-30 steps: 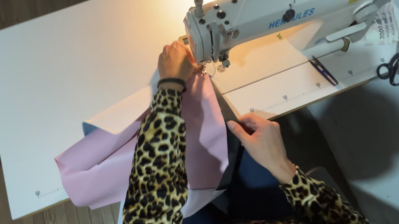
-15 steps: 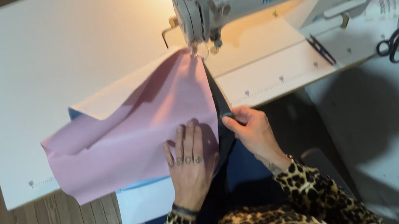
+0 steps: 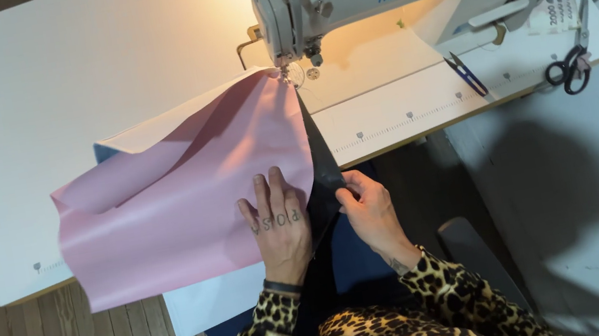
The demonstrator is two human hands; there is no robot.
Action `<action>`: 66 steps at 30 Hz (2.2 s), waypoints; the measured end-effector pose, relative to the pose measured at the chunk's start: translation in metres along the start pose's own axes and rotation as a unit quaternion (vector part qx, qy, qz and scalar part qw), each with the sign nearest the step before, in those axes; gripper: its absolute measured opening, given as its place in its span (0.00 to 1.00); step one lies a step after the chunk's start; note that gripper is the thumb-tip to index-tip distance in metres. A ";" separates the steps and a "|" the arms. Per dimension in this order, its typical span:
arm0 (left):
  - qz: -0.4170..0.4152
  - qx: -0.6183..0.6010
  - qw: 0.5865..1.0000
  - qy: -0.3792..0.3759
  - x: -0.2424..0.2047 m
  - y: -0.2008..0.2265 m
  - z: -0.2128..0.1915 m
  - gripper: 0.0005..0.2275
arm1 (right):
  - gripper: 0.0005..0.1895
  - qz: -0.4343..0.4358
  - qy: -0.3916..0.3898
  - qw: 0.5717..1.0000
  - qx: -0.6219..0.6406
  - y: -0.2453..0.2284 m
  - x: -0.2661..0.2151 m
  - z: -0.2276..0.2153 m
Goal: Sewing together multiple pieces of colorful synthetic material using an industrial sewing machine.
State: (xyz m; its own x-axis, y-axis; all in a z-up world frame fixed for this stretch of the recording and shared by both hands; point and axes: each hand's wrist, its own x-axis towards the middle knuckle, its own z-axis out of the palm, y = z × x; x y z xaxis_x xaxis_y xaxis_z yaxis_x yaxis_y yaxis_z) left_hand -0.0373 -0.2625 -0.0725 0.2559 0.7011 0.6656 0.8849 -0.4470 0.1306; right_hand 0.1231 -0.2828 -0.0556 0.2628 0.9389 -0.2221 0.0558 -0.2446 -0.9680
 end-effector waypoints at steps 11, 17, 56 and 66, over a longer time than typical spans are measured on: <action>-0.096 0.000 0.973 -0.212 0.050 0.014 -0.131 0.09 | 0.13 0.001 0.035 0.999 0.015 0.028 -0.026 0.004; 0.049 0.026 0.982 -0.179 0.068 0.020 -0.135 0.16 | 0.11 -0.010 0.056 0.998 0.005 0.011 -0.033 0.007; 0.320 -0.033 0.872 -0.368 0.027 0.004 -0.120 0.12 | 0.27 0.092 -0.286 0.943 0.147 0.025 -0.033 -0.011; -0.046 0.000 0.933 -0.356 0.144 -0.031 -0.208 0.08 | 0.22 0.101 -0.247 0.947 0.180 0.055 -0.005 -0.006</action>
State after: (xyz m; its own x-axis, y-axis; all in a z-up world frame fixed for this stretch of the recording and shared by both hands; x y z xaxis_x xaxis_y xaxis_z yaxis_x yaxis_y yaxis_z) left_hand -0.1088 -0.2637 0.1721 0.3728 0.9279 -0.0051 0.9159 -0.3671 0.1623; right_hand 0.1305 -0.3025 -0.1068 -0.2550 0.9023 -0.3476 -0.3029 -0.4159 -0.8575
